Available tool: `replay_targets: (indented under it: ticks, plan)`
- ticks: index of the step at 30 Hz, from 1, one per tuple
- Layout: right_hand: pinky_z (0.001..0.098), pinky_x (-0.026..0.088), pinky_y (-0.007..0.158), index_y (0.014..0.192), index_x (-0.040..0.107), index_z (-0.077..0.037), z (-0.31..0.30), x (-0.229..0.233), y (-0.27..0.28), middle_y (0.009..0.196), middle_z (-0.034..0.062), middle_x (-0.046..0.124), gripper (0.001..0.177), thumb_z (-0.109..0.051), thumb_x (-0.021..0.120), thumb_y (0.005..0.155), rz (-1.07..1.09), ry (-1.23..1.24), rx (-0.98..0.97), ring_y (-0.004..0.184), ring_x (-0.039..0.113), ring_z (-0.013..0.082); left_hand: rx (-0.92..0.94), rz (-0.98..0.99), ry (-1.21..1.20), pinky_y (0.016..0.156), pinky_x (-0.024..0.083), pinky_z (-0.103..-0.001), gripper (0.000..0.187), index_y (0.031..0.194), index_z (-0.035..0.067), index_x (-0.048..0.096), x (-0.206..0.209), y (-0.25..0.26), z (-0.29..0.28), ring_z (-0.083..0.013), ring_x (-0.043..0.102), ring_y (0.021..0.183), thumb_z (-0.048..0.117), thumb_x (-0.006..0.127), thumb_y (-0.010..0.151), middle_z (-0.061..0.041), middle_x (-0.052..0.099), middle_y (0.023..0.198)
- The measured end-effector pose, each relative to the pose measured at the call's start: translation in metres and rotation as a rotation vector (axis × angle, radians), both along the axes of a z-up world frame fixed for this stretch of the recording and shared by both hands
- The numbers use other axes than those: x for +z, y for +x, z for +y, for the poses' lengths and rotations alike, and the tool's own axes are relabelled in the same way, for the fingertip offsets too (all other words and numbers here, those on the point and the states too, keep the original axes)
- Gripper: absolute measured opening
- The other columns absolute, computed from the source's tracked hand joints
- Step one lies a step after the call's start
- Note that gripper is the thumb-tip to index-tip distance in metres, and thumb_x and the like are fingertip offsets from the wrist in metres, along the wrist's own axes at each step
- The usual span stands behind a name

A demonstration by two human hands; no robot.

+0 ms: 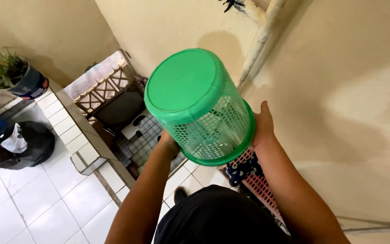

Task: Wiping a green plastic basket with a cloth.

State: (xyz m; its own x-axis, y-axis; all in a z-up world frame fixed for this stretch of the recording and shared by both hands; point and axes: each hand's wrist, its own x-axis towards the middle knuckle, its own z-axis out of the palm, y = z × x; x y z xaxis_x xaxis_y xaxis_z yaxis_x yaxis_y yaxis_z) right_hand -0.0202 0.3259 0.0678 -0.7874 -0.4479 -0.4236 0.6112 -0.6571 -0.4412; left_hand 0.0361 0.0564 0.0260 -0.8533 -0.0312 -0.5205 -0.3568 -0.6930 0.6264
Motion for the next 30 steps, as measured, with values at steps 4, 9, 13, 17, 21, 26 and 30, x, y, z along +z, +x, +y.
replay_targets:
  ticks: [4,9,13,17,21,26,30]
  plan:
    - [0.0524,0.035,0.117,0.156,0.035,0.003,-0.003,0.015,0.01,0.157,0.0273,0.044,0.101,-0.074,0.016,0.095,-0.04,-0.036,-0.025,0.141,0.047,0.0412,-0.034,-0.06,0.116,0.082,0.058,-0.048,0.04,0.119,0.0,0.067,-0.061,-0.01,-0.009,-0.0284,0.07,0.092,0.034,0.053,0.102,-0.015,0.072,0.108]
    - [0.0497,0.034,0.119,0.153,0.043,0.003,-0.005,-0.003,0.003,0.157,0.0258,0.047,0.099,-0.075,0.02,0.097,-0.031,0.033,0.028,0.141,0.047,0.0403,0.01,0.144,-0.264,0.09,0.055,-0.046,0.042,0.132,0.002,0.062,-0.055,-0.01,-0.01,-0.0267,0.068,0.104,0.031,0.053,0.103,-0.015,0.068,0.124]
    - [0.0499,0.036,0.116,0.149,0.054,-0.005,0.016,-0.041,-0.024,0.153,0.0166,0.054,0.086,-0.067,0.028,0.095,0.097,0.866,-0.057,0.142,0.048,0.0346,0.088,-0.09,-0.173,0.091,0.053,-0.044,0.049,0.132,0.001,0.063,-0.045,-0.012,-0.039,-0.0285,0.068,0.104,0.038,0.046,0.105,-0.015,0.07,0.123]
    - [0.0389,0.029,0.12,0.151,0.05,-0.008,0.024,-0.029,-0.045,0.158,0.01,0.048,0.072,-0.059,0.034,0.103,0.665,1.183,-0.521,0.149,0.04,0.0262,0.138,-0.326,-0.27,0.091,0.053,-0.045,0.054,0.133,0.001,0.063,-0.086,-0.018,-0.03,-0.0281,0.066,0.103,0.042,0.041,0.107,-0.017,0.07,0.122]
    - [0.0341,0.029,0.121,0.152,0.043,-0.01,-0.022,-0.053,-0.043,0.16,0.0082,0.045,0.068,-0.058,0.029,0.106,0.498,0.558,-0.605,0.147,0.041,0.0233,0.159,-0.283,-0.37,0.088,0.053,-0.044,0.053,0.129,0.0,0.064,-0.133,-0.02,-0.014,-0.0258,0.063,0.097,0.042,0.04,0.108,-0.019,0.07,0.118]
    - [0.0376,0.034,0.115,0.145,0.057,-0.001,-0.013,-0.028,-0.043,0.149,0.0121,0.061,0.08,-0.062,0.028,0.103,0.504,0.688,-0.39,0.14,0.052,0.0251,0.24,-0.347,-0.257,0.084,0.055,-0.043,0.052,0.121,0.002,0.063,-0.063,-0.007,-0.016,-0.0274,0.068,0.095,0.046,0.039,0.107,-0.015,0.071,0.11]
    - [0.0357,0.027,0.12,0.152,0.044,-0.012,-0.044,-0.079,-0.038,0.154,0.0013,0.047,0.067,-0.06,0.032,0.106,0.408,0.64,-0.506,0.144,0.039,0.0201,0.394,-0.303,-0.453,0.077,0.055,-0.045,0.053,0.115,-0.001,0.066,-0.095,-0.019,0.003,-0.0294,0.068,0.087,0.045,0.042,0.105,-0.015,0.071,0.099]
